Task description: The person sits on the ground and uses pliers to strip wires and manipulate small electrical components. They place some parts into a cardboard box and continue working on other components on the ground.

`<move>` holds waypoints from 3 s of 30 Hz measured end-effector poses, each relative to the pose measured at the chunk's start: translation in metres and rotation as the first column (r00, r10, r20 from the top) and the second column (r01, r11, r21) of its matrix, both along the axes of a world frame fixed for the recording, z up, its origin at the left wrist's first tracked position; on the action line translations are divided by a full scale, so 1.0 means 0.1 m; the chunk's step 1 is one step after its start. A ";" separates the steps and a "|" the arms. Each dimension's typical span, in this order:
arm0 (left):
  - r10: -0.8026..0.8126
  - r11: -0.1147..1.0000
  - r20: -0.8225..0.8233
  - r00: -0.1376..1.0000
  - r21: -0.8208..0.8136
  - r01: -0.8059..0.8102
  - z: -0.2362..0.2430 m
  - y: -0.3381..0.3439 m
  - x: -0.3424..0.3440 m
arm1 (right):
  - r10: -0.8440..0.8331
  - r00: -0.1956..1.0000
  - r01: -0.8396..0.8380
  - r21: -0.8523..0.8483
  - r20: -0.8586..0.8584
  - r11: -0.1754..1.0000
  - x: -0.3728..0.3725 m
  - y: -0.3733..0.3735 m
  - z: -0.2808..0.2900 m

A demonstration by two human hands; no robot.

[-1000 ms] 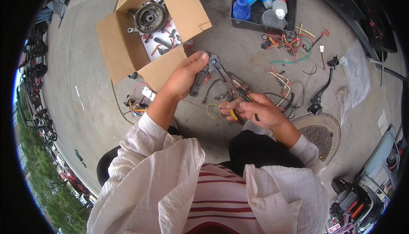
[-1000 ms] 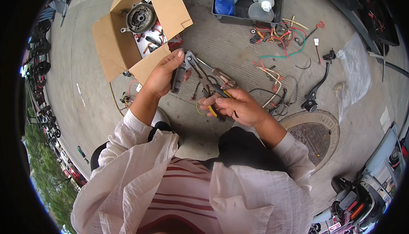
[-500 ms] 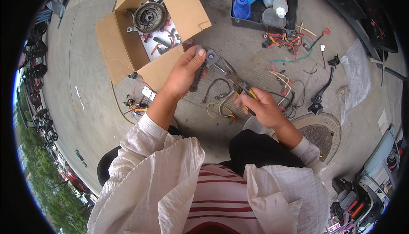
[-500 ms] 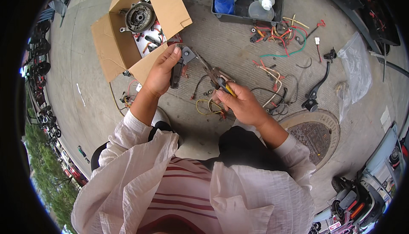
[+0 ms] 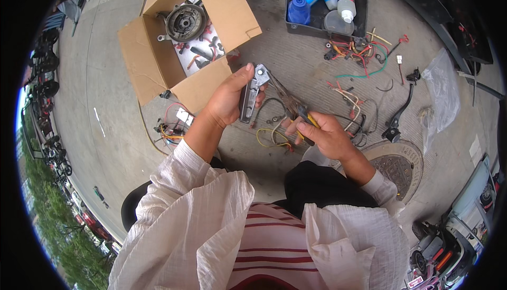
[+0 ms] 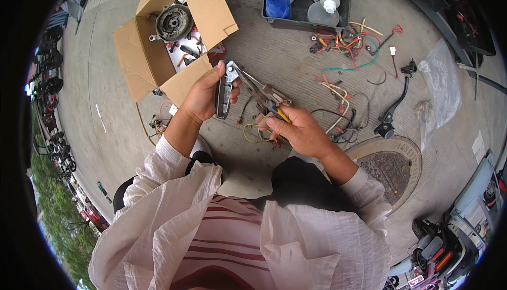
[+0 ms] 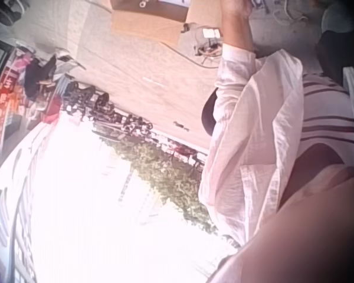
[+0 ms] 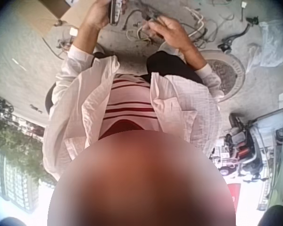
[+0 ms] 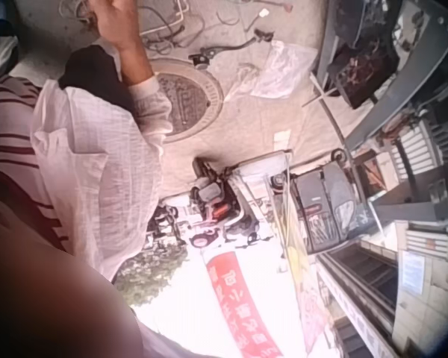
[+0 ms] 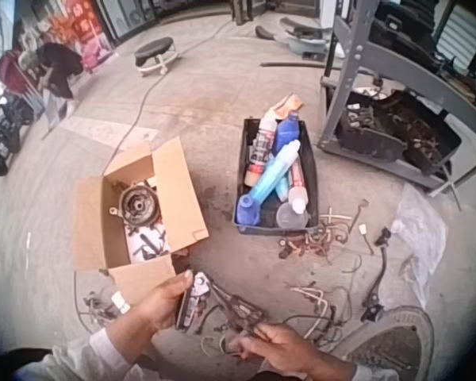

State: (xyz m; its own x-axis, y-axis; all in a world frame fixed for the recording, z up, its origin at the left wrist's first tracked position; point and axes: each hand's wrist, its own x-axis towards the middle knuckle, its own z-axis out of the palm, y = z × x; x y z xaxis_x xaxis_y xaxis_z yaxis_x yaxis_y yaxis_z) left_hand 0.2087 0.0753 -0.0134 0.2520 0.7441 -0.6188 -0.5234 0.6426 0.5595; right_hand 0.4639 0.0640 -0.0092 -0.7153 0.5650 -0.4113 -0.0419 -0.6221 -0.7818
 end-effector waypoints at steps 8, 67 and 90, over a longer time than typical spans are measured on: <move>-0.054 0.995 -0.167 0.985 0.070 0.067 0.12 0.02 0.05 | 0.057 0.972 -0.117 -0.258 -0.228 0.959 0.02 -0.04 -0.07; -0.408 0.873 -0.539 0.737 0.007 0.488 0.19 0.02 -0.15 | 0.207 0.963 -0.169 -0.210 0.174 0.963 0.04 -0.21 -0.06; -0.198 0.955 -0.472 0.859 0.106 0.278 0.29 0.04 -0.04 | 0.023 0.946 -0.158 0.396 0.324 0.905 0.03 -0.09 0.09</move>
State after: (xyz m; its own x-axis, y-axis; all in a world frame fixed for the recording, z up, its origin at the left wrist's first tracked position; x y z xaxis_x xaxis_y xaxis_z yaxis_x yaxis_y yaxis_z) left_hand 0.2044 0.0789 0.0161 0.1572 0.7980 -0.5818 -0.0308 0.5927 0.8048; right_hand 0.4673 0.0549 -0.0003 -0.6486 0.6697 -0.3617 0.2808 -0.2312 -0.9315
